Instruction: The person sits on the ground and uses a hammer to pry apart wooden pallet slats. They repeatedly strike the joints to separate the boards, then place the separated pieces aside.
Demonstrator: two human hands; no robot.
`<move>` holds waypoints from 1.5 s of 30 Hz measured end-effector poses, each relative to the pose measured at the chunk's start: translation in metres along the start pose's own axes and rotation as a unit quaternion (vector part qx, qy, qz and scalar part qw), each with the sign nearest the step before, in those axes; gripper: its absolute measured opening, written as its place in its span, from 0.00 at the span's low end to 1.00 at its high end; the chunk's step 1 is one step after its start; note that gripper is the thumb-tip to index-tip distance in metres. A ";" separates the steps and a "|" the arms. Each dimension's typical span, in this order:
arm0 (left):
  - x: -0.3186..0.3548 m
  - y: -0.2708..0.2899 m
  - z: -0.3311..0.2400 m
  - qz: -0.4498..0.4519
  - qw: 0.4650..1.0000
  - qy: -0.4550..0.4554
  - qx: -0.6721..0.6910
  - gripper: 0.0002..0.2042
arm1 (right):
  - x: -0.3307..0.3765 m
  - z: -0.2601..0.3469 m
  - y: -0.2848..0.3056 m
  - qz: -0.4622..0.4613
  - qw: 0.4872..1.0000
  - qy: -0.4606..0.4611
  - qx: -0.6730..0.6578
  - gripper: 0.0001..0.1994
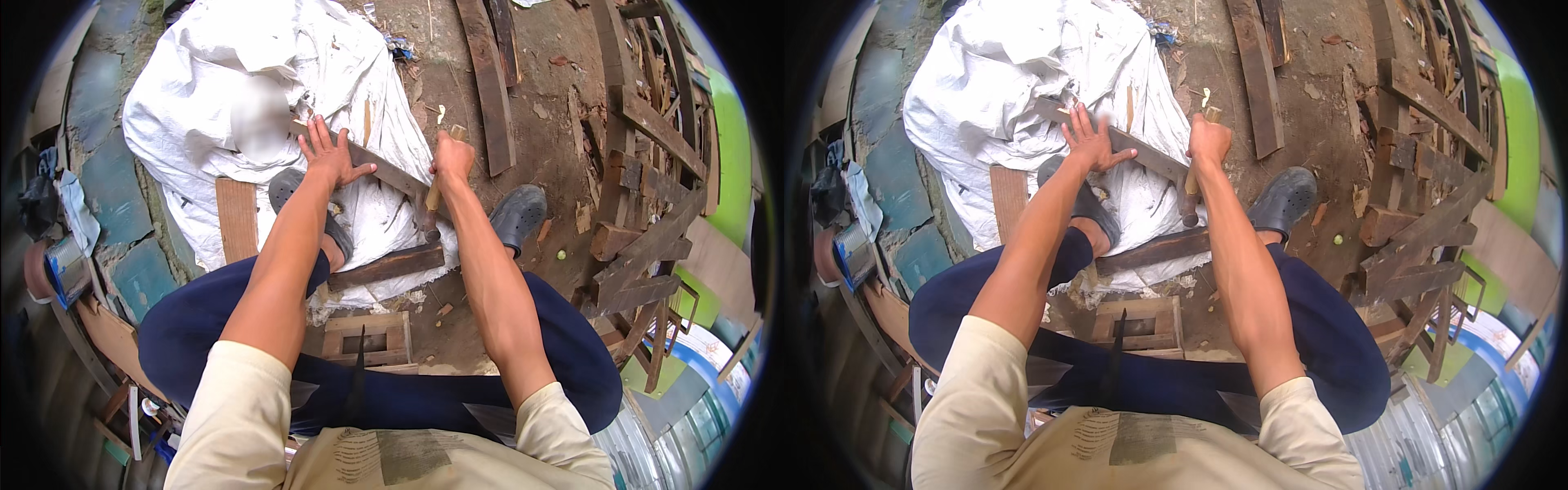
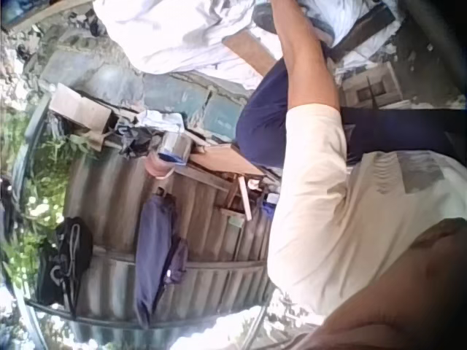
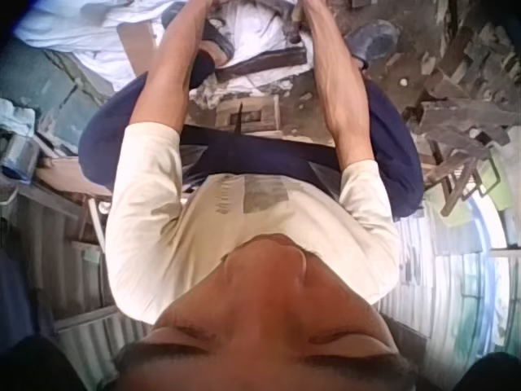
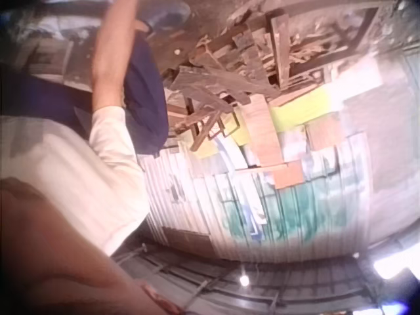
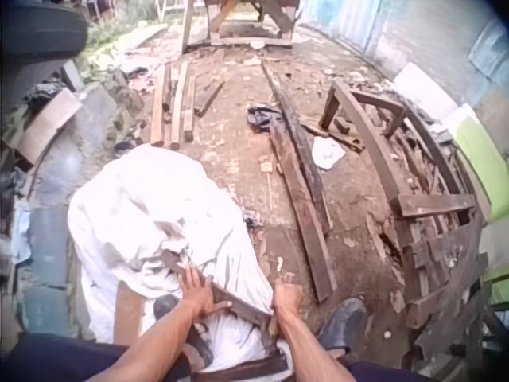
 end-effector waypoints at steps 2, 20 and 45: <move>0.002 0.003 -0.002 -0.004 0.999 0.009 -0.033 0.58 | 0.001 0.003 0.000 -0.012 1.000 0.010 -0.002 0.23; 0.013 -0.013 -0.045 -0.079 0.931 -0.317 -0.160 0.29 | -0.001 0.016 -0.007 -0.006 1.000 -0.006 0.022 0.18; 0.007 -0.023 -0.037 -0.167 0.935 -0.290 -0.115 0.29 | -0.073 0.012 -0.046 0.045 0.980 -0.176 0.077 0.06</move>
Point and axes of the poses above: each hand's wrist, its own x-axis away from the middle knuckle, its own y-axis out of the back of the hand, z = x × y, the point moved 3 cm from there along -x, towards the middle knuckle, and after that the axes turned 10 degrees about -y, right-handed, at the moved point
